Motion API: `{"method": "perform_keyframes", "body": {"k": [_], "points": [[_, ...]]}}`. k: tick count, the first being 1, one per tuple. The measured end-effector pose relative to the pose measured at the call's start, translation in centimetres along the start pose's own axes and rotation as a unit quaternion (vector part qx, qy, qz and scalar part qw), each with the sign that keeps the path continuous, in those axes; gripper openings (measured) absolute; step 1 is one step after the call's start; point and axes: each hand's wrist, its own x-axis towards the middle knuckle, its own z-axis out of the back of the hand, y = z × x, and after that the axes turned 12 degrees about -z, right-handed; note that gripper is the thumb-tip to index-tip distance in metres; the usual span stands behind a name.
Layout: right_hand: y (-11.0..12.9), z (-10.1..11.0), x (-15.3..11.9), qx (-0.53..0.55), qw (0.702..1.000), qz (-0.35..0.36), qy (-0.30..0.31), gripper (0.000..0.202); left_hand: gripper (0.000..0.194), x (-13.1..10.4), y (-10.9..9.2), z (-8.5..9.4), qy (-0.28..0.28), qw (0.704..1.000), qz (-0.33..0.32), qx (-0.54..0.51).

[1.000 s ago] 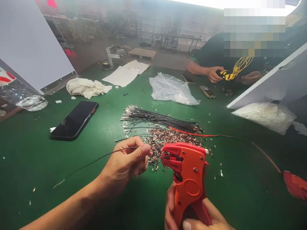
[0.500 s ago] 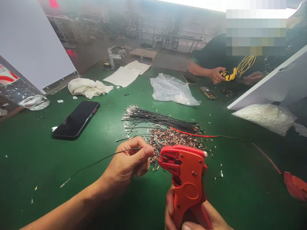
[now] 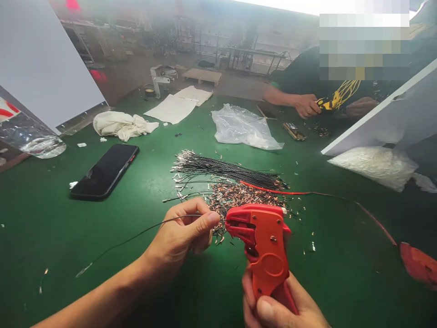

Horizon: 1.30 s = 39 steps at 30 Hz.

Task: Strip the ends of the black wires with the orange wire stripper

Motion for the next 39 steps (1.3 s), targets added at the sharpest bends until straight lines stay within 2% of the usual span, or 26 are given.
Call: {"method": "perform_keyframes", "body": {"k": [6,12,18,22,33,39], "points": [[-0.2,-0.3,-0.1,0.0,0.998,-0.011,-0.064,0.056,0.04,-0.2,-0.1,-0.1,0.001,1.0,0.011,-0.003],[-0.1,-0.3,0.0,0.031,0.998,-0.007,-0.049,0.053,0.037,-0.2,0.0,-0.3,0.003,0.999,0.03,-0.041],[-0.2,-0.2,0.1,0.031,0.998,-0.009,-0.052,0.053,0.031,-0.1,-0.2,-1.0,-0.059,0.994,0.052,-0.082],[-0.4,-0.1,0.5,0.028,0.999,-0.003,-0.026,0.05,0.026,-0.3,-0.4,-1.5,-0.096,0.986,0.075,-0.111],[-0.5,0.1,0.6,0.106,0.992,0.011,0.064,0.043,0.02,-0.2,-1.0,-1.2,-0.058,0.991,0.077,-0.096],[-0.8,0.2,0.7,0.137,0.987,0.01,0.079,0.039,0.018,-0.1,-1.0,-0.9,-0.018,0.993,0.079,-0.088]]}}
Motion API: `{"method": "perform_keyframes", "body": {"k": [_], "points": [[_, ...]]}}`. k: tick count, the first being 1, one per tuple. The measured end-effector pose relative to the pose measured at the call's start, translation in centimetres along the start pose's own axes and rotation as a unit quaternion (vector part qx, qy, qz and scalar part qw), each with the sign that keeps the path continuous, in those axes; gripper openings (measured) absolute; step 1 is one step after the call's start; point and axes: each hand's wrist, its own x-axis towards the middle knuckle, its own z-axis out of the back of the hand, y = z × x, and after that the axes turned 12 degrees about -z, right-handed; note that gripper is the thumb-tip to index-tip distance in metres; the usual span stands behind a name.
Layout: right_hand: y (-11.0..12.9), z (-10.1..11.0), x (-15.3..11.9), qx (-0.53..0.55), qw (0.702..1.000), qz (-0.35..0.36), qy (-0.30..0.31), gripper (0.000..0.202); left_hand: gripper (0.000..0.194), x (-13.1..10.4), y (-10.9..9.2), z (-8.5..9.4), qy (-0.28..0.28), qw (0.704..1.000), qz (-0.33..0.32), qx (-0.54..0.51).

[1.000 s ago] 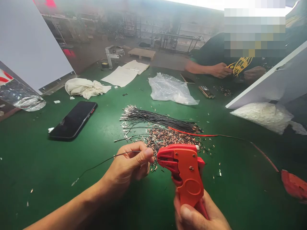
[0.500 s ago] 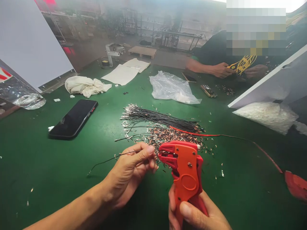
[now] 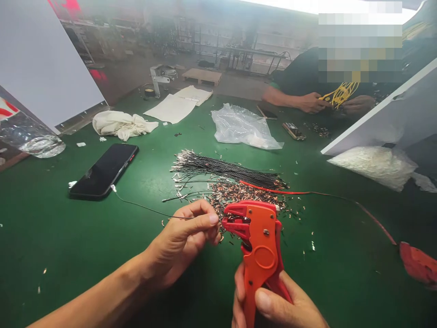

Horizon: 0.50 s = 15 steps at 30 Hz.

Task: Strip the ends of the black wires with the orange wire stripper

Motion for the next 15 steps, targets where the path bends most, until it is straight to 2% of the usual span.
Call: {"method": "perform_keyframes", "body": {"k": [5,15], "points": [[-0.13,0.05,0.1,0.03,1.0,0.005,-0.001,0.034,0.019,-0.04,-0.33,0.15,0.038,0.999,0.004,-0.004],[0.28,-0.3,0.0,-0.034,0.999,0.01,-0.001,0.037,0.019,-0.09,-0.35,0.09,0.027,0.999,0.025,-0.013]]}}
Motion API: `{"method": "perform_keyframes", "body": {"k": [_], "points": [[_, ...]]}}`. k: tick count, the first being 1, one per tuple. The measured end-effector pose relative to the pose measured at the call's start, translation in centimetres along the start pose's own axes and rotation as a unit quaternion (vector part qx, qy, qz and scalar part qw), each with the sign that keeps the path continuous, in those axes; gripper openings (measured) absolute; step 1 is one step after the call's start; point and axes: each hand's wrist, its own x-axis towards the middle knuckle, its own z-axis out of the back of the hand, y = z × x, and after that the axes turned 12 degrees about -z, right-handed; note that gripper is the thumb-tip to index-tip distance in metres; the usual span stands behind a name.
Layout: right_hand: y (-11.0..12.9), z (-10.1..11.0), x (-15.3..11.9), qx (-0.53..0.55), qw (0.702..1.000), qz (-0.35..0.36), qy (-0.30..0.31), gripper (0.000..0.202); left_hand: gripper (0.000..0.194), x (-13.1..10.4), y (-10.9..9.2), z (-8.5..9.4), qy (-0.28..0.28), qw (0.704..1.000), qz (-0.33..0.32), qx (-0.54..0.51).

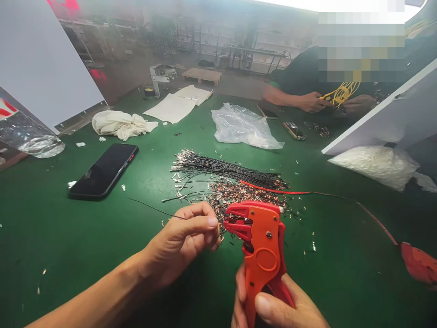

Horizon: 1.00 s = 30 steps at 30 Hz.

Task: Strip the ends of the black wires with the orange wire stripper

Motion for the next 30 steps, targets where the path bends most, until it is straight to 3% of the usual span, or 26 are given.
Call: {"method": "perform_keyframes", "body": {"k": [12,24,30], "points": [[0.5,-0.1,-0.4,-0.1,0.993,-0.029,-0.054,0.05,0.019,0.0,0.1,0.6,0.02,1.0,0.003,-0.004],[0.5,-0.3,-0.4,-0.148,0.984,-0.027,-0.098,0.056,0.027,0.2,0.9,-0.1,-0.035,0.999,-0.012,-0.028],[0.2,-0.4,-0.1,-0.16,0.978,-0.019,-0.132,0.058,0.031,0.0,1.7,-0.2,-0.034,0.999,-0.016,-0.019]]}}
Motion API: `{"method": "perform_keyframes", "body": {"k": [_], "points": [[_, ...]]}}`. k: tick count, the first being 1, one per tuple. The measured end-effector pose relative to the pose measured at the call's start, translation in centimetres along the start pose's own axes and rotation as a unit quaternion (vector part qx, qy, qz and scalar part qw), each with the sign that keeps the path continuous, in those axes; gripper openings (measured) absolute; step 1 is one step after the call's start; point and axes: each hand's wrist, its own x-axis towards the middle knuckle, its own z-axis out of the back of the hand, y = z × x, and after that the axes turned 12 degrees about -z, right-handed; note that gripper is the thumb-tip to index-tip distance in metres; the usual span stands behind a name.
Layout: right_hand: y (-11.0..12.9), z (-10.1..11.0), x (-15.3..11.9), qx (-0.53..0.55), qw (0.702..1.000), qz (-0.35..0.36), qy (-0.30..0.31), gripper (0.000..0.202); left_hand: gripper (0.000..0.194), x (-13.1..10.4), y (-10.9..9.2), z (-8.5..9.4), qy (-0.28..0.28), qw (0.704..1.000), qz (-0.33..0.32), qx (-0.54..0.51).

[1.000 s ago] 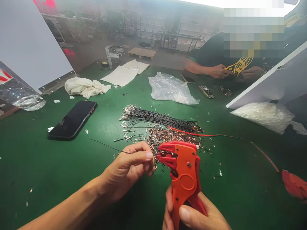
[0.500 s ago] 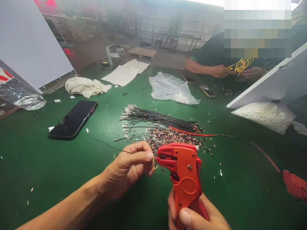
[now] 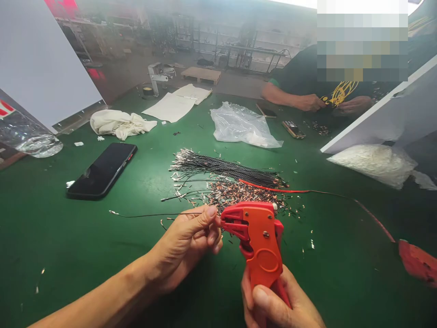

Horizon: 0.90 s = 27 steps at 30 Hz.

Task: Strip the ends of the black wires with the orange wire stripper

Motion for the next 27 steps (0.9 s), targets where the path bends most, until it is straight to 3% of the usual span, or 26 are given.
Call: {"method": "perform_keyframes", "body": {"k": [7,12,15,21,24,27], "points": [[-0.5,-0.3,-0.1,0.092,0.994,-0.03,-0.047,0.056,0.034,-0.1,0.0,-0.2,0.003,1.0,-0.004,0.031],[-0.3,0.2,0.0,0.071,0.997,-0.012,0.031,0.054,0.033,0.0,-0.2,0.1,-0.005,0.999,-0.009,0.038],[0.1,0.2,-0.1,0.148,0.985,0.0,0.088,0.051,0.03,0.1,-0.4,0.2,-0.025,0.998,-0.017,0.049],[0.8,0.2,-0.3,0.243,0.962,-0.011,0.125,0.051,0.029,0.5,-1.5,0.6,-0.092,0.977,-0.132,0.138],[0.9,0.3,-0.3,0.262,0.961,0.03,0.082,0.041,0.028,0.4,-1.6,0.8,-0.104,0.951,-0.187,0.222],[1.1,0.7,-0.2,0.176,0.974,0.123,-0.066,0.029,0.031,-0.1,-1.0,0.7,-0.062,0.919,-0.2,0.333]]}}
